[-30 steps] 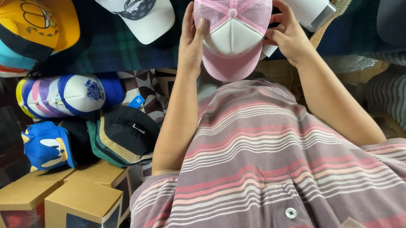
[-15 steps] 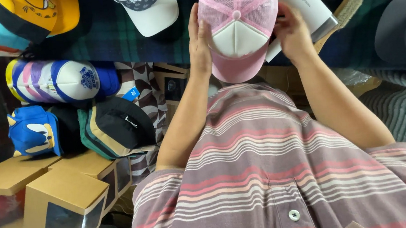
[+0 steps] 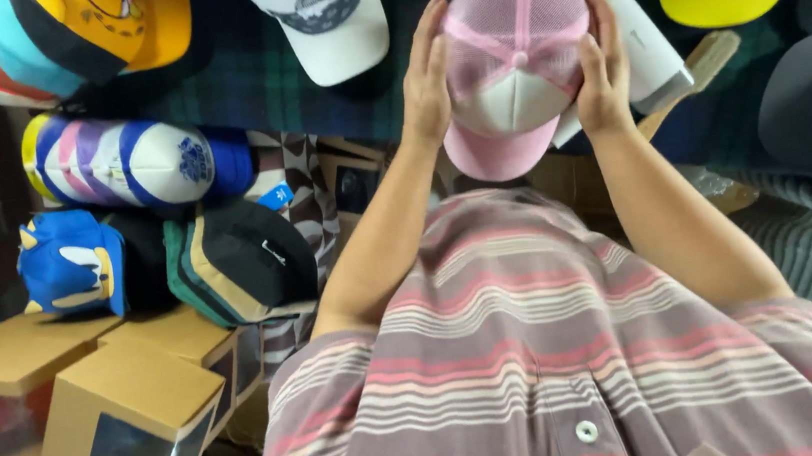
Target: The person cleans a pink and white trucker cap using a brush and a handheld steamer. They brush the cap's surface and then apply steam to it while holding it in place.
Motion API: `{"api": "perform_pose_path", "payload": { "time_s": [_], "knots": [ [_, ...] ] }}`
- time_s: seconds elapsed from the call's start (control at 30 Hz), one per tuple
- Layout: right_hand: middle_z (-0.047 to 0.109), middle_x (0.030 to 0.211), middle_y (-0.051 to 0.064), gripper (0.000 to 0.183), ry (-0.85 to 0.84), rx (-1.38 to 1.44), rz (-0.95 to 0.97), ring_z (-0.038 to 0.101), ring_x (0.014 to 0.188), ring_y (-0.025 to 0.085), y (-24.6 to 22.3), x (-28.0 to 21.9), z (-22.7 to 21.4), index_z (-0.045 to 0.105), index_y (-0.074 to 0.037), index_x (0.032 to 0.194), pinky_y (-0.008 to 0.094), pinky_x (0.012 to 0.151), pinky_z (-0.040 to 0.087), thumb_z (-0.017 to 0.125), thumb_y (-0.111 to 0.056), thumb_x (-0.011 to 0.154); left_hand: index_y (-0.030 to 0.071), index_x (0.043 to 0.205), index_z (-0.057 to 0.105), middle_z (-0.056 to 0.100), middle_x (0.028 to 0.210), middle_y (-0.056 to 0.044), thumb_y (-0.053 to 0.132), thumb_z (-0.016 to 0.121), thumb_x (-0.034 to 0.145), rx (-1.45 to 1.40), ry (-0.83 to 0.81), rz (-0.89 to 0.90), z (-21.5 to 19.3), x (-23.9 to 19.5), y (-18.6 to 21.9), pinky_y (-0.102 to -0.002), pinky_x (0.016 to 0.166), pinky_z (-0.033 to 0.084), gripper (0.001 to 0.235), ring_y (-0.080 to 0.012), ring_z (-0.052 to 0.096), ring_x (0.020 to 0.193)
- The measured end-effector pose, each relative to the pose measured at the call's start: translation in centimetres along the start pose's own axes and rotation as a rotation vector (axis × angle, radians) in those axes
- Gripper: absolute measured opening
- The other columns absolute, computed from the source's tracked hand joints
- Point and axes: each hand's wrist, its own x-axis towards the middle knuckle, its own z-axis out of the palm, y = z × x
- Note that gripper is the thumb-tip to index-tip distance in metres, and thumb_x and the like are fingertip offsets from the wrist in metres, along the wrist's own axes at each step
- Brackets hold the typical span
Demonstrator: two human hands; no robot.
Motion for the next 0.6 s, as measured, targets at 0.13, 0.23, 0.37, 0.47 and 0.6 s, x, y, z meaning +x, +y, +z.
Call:
{"api": "perform_pose_path", "payload": {
  "time_s": [0.13, 0.23, 0.37, 0.47, 0.6],
  "knots": [
    [0.044, 0.154, 0.018, 0.055, -0.036, -0.294, 0.065, 0.046, 0.128, 0.032, -0.9, 1.1, 0.1, 0.033, -0.012, 0.158, 0.041, 0.101, 0.039, 0.037, -0.045, 0.113, 0.018, 0.158, 0.041, 0.04, 0.167, -0.007, 0.041, 0.041, 0.114, 0.111, -0.124, 0.205, -0.4, 1.9, -1.4, -0.043, 0.135, 0.028, 0.049, -0.0253, 0.036, 0.159],
    [0.05, 0.147, 0.016, 0.062, -0.001, -0.244, 0.21, 0.05, 0.122, 0.03, -1.0, 2.0, 0.0, 0.039, -0.014, 0.153, 0.039, 0.097, 0.04, 0.035, -0.057, 0.109, 0.017, 0.157, 0.042, 0.041, 0.166, -0.008, 0.055, 0.041, 0.104, 0.072, -0.213, -0.01, -1.8, 3.7, -0.3, -0.039, 0.13, 0.025, 0.065, -0.0239, 0.036, 0.156],
    [0.067, 0.131, -0.007, 0.053, 0.351, 0.093, 0.65, 0.062, 0.116, 0.003, 0.9, -0.5, -0.3, 0.059, -0.02, 0.142, 0.016, 0.09, 0.047, 0.048, -0.05, 0.101, 0.007, 0.145, 0.057, 0.064, 0.144, -0.011, 0.056, 0.06, 0.082, -0.089, -0.041, -0.581, -5.3, 3.7, -2.5, -0.037, 0.112, 0.045, 0.08, -0.0272, 0.062, 0.133],
    [0.068, 0.13, 0.009, 0.034, 0.374, 0.111, 0.563, 0.072, 0.114, 0.025, 4.5, -5.6, -1.6, 0.057, -0.018, 0.144, 0.037, 0.091, 0.062, 0.051, -0.032, 0.112, -0.003, 0.162, 0.023, 0.039, 0.158, -0.032, 0.05, 0.062, 0.101, -0.515, 0.062, -0.648, -10.1, 1.4, -4.5, -0.061, 0.121, 0.03, 0.089, -0.0467, 0.043, 0.145],
    [0.069, 0.112, 0.017, 0.021, 0.351, 0.039, 0.769, 0.075, 0.098, 0.031, 6.2, -11.3, -1.6, 0.065, -0.006, 0.125, 0.045, 0.082, 0.066, 0.058, -0.02, 0.111, -0.004, 0.163, 0.017, 0.037, 0.159, -0.032, 0.047, 0.062, 0.103, -0.661, 0.239, -0.644, -16.4, 1.6, -9.5, -0.06, 0.121, 0.029, 0.09, -0.0476, 0.041, 0.145]
  ]
}}
